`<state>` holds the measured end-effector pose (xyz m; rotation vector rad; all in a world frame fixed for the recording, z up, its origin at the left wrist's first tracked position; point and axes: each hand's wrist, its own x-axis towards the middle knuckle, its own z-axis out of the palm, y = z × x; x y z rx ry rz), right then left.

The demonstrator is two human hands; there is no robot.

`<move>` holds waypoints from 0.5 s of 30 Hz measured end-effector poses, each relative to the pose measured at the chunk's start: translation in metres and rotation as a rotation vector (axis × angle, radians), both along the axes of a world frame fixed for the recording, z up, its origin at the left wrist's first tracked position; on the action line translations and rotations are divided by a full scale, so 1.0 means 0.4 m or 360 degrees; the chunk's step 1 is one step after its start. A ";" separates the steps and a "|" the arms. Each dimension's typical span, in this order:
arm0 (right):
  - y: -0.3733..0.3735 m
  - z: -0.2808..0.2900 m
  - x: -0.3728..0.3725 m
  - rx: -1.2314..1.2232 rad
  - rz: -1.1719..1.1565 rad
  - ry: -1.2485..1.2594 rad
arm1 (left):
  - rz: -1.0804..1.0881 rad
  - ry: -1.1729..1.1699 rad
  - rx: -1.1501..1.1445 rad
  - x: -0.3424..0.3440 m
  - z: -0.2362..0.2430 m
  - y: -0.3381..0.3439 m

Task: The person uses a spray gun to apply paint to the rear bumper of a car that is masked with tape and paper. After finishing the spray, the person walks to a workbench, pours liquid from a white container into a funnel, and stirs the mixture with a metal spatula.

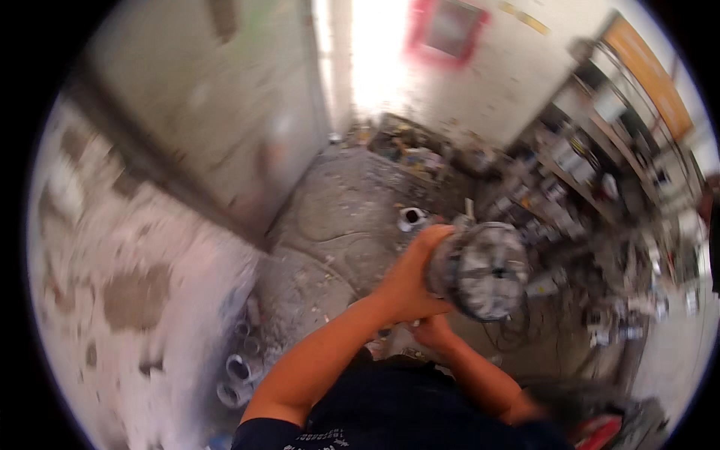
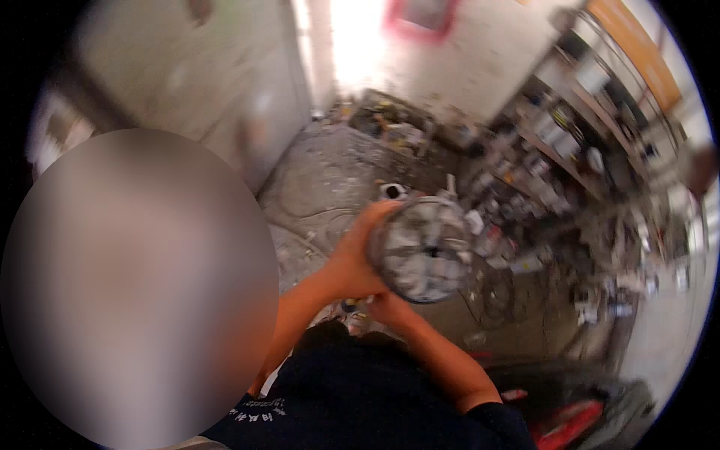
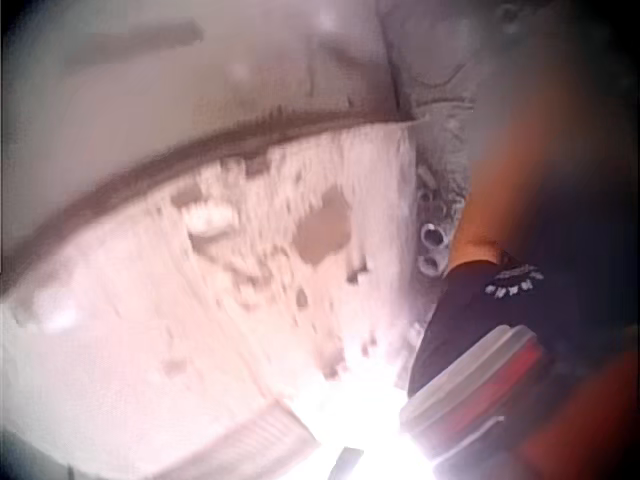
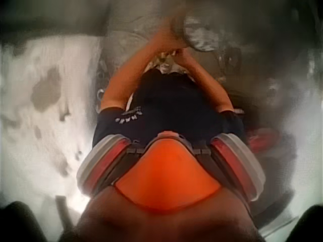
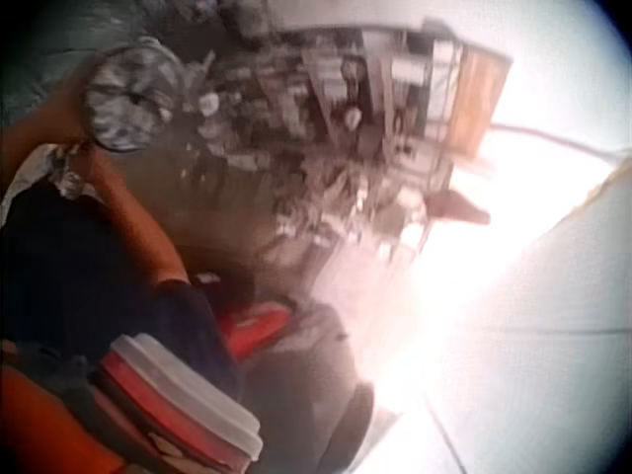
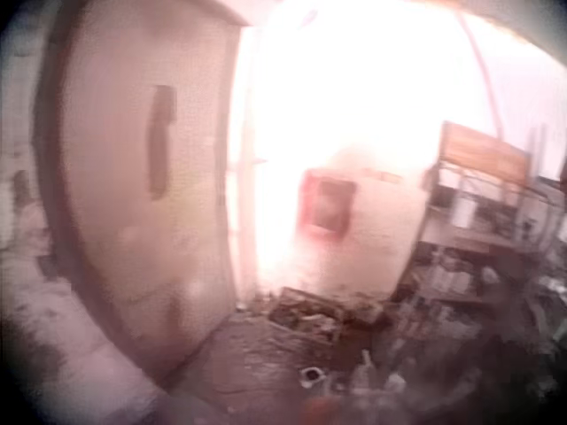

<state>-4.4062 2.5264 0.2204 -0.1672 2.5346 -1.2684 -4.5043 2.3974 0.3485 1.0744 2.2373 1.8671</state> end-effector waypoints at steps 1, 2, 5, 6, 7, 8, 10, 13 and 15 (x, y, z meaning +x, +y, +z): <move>0.009 -0.003 0.000 0.0096 -0.0007 0.0048 | -0.0003 0.0035 -0.0017 -0.011 -0.021 0.022; 0.006 -0.007 -0.015 0.0191 0.0018 0.0090 | -0.0069 -0.0017 0.0001 -0.032 -0.039 0.035; 0.019 -0.050 -0.052 0.0312 0.0000 0.0273 | -0.0171 -0.0068 0.0027 -0.074 -0.123 0.055; 0.020 -0.072 -0.058 0.0283 -0.0029 0.0270 | -0.0187 -0.0025 0.0034 -0.083 -0.157 0.063; 0.017 -0.096 -0.055 0.0240 -0.0064 0.0262 | -0.0203 0.0017 0.0036 -0.077 -0.190 0.062; 0.022 -0.125 -0.061 0.0189 -0.0095 0.0239 | -0.0244 0.0065 0.0020 -0.088 -0.226 0.072; 0.019 -0.186 -0.059 0.0054 -0.0152 0.0218 | -0.0282 0.0004 0.0023 -0.088 -0.292 0.079; 0.022 -0.284 -0.067 -0.0160 -0.0246 0.0198 | -0.0303 -0.0084 -0.0118 -0.111 -0.382 0.092; 0.037 -0.368 -0.055 -0.0326 -0.0326 0.0165 | -0.0305 -0.0197 -0.0209 -0.123 -0.454 0.085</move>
